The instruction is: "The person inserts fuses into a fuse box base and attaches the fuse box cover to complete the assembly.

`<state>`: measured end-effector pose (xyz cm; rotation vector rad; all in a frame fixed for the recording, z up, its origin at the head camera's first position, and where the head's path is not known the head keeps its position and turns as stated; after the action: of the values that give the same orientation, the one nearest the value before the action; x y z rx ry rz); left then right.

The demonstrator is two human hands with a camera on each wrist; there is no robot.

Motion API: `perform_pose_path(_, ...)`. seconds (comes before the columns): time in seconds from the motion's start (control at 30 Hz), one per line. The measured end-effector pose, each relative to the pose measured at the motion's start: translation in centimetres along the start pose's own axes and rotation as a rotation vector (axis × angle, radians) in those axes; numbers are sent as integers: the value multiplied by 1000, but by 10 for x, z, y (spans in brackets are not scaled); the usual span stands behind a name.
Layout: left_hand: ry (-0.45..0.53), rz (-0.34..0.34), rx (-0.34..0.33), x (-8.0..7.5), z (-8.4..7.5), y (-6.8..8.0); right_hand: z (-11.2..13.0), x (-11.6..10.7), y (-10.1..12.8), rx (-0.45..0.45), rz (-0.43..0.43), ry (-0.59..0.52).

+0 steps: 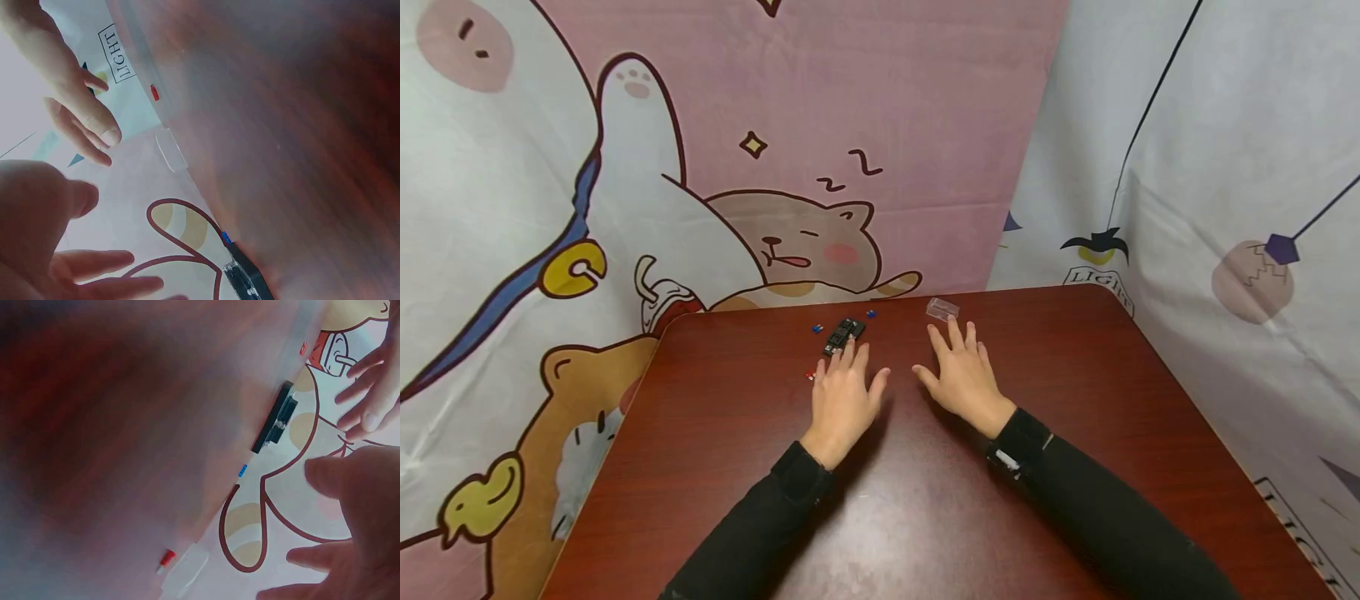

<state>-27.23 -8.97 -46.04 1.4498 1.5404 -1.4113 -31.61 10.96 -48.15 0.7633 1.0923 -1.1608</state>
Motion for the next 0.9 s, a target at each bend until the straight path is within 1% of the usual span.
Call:
perform_pose_path(0.07, 16, -71, 24, -7, -1, -1, 3, -7, -6, -31, -44, 20)
perform_pose_path(0.13, 29, -117, 32, -11, 1, -2, 9, -13, -13, -72, -77, 32)
perform_pose_path(0.23, 43, -140, 15, -13, 6, -5, 21, -20, -26, -165, -92, 45)
perform_pose_path(0.37, 80, -123, -37, -12, 18, -12, 40, -23, -45, -303, -44, 37)
perform_pose_path(0.47, 116, -102, -83, -11, 30, -17, 53, -21, -61, -362, 13, 35)
perform_pose_path(0.53, 127, -96, -110, -12, 37, -21, 59, -20, -71, -373, 51, 48)
perform_pose_path(0.7, 139, -76, -156, -13, 53, -30, 71, -17, -96, -365, 150, 103)
perform_pose_path(0.9, 102, 7, -210, -7, 68, -38, 82, -6, -118, -410, 249, 154)
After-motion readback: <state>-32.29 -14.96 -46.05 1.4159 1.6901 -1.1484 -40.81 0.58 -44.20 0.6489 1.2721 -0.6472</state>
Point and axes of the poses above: each hand's wrist, its own y-axis away from the middle knuckle, its own x-axis out of the palm, z = x × y, the point moved 8 cm from there along -y, towards the middle knuckle, and after that the axes turned 6 degrees about z, right-handed, at the moved point
